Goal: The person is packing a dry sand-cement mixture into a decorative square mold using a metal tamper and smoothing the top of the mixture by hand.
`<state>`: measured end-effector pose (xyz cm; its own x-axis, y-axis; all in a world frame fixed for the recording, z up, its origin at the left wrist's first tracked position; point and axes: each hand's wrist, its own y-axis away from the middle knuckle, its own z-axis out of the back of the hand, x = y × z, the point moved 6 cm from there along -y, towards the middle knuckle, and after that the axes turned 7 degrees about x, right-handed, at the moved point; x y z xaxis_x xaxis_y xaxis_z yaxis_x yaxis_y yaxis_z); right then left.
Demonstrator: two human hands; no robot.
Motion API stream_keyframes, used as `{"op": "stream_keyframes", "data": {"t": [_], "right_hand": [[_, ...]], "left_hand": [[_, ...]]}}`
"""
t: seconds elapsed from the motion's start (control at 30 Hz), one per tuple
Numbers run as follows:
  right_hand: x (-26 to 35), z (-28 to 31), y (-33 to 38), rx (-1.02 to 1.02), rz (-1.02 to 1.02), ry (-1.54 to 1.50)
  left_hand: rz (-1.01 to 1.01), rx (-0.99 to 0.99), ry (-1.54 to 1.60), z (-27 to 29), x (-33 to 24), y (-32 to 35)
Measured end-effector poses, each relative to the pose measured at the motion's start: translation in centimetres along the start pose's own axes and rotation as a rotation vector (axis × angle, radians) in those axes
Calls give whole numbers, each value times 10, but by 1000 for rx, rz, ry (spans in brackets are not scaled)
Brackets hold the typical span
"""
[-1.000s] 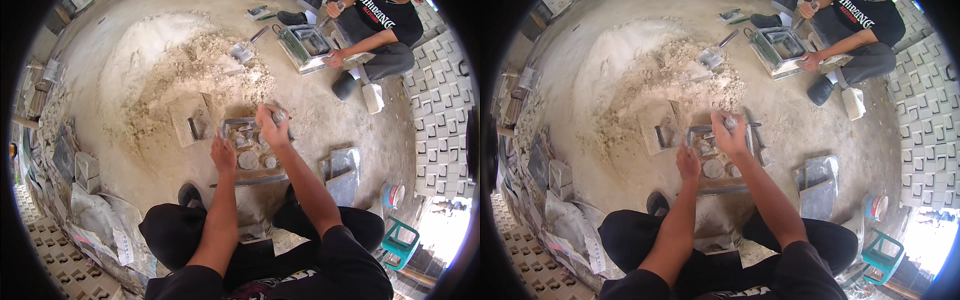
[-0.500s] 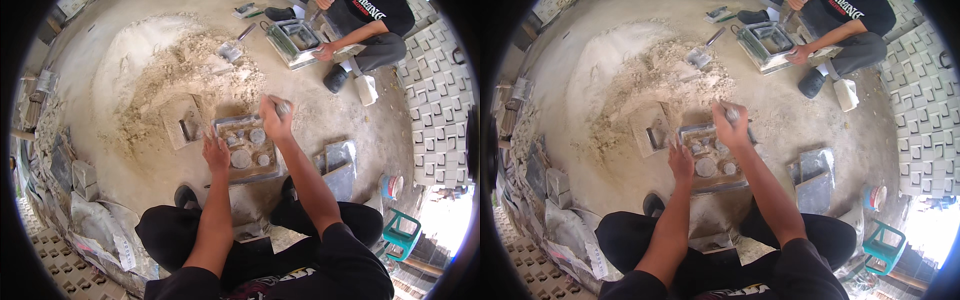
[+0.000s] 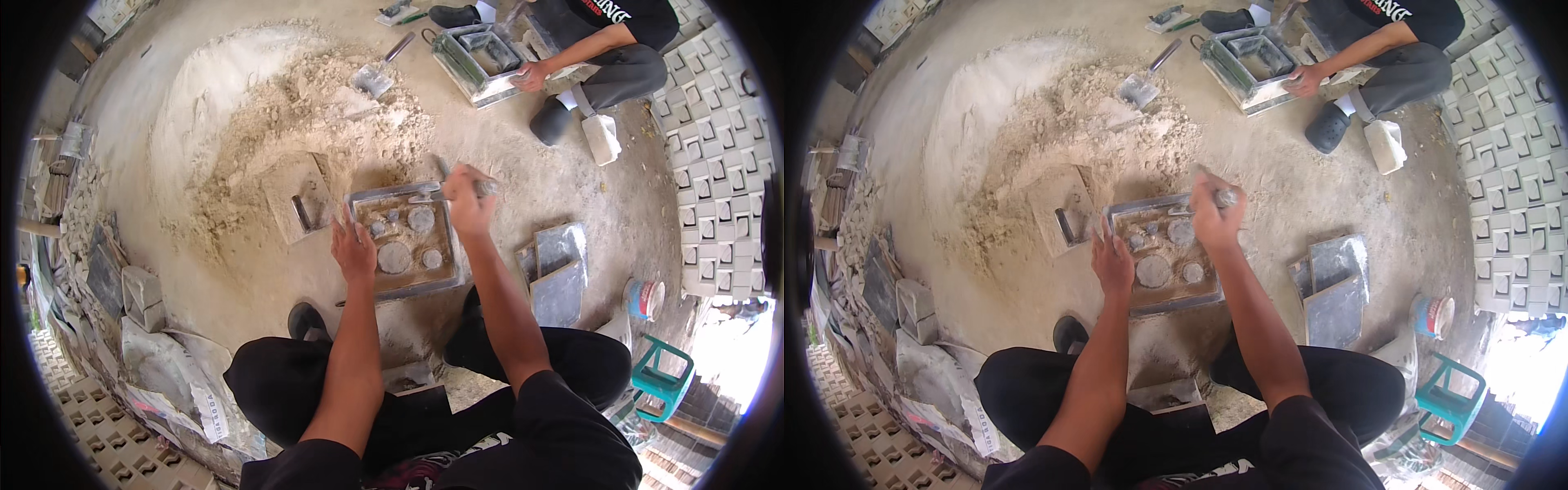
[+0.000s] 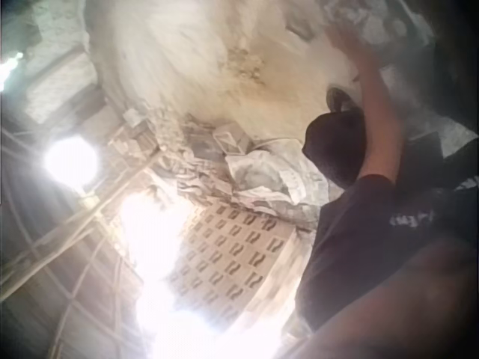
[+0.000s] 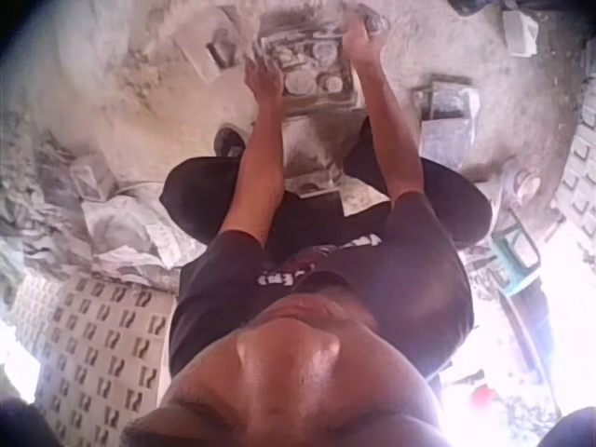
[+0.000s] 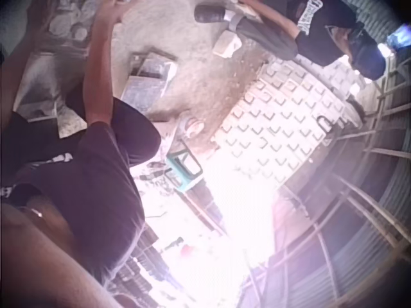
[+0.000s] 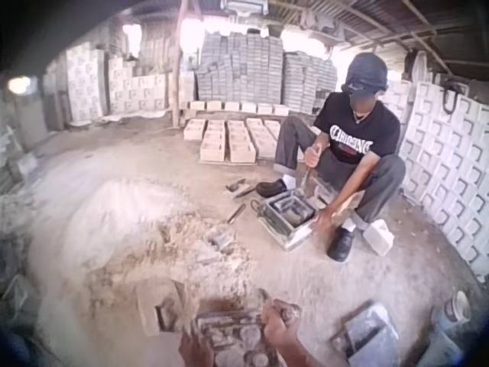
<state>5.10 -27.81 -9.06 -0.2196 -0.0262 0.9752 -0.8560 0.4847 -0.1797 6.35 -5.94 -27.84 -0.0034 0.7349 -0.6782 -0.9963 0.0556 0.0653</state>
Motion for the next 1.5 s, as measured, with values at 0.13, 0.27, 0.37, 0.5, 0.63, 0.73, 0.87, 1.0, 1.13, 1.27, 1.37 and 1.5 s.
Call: {"op": "stream_keyframes", "data": {"t": [0.13, 0.27, 0.37, 0.5, 0.63, 0.73, 0.87, 1.0, 1.13, 1.27, 1.37, 1.5], "right_hand": [[5, 6, -8, 17, 52, 32], [-8, 7, -6, 26, -21, 63], [2, 6, -17, 54, 20, 16], [-10, 18, -1, 28, 22, 186], [-1, 12, -3, 20, 18, 45], [-4, 12, -2, 32, -11, 36], [6, 1, 5, 11, 69, 20], [5, -8, -5, 46, 56, 41], [-2, -10, 0, 3, 1, 1], [-6, -30, -1, 71, -48, 68], [14, -27, 9, 39, 25, 45], [-14, -36, -3, 120, 47, 180]], "left_hand": [[-15, -2, -24, -3, 0, 4], [-55, -24, 1, -3, -5, -2], [-36, -14, -25, -2, -1, -2], [-32, 1, 1, -4, -2, 9], [-10, -8, -16, -1, -4, -1], [-22, 9, -19, -2, -3, 2], [-32, 5, -56, 1, -5, 3], [-29, 1, -48, 0, -8, 3], [-42, -24, -58, 3, -7, 3], [-13, -6, -15, 1, -4, 2], [-48, -23, -6, 3, -5, 0], [-10, -6, 43, -4, 0, 0]]}}
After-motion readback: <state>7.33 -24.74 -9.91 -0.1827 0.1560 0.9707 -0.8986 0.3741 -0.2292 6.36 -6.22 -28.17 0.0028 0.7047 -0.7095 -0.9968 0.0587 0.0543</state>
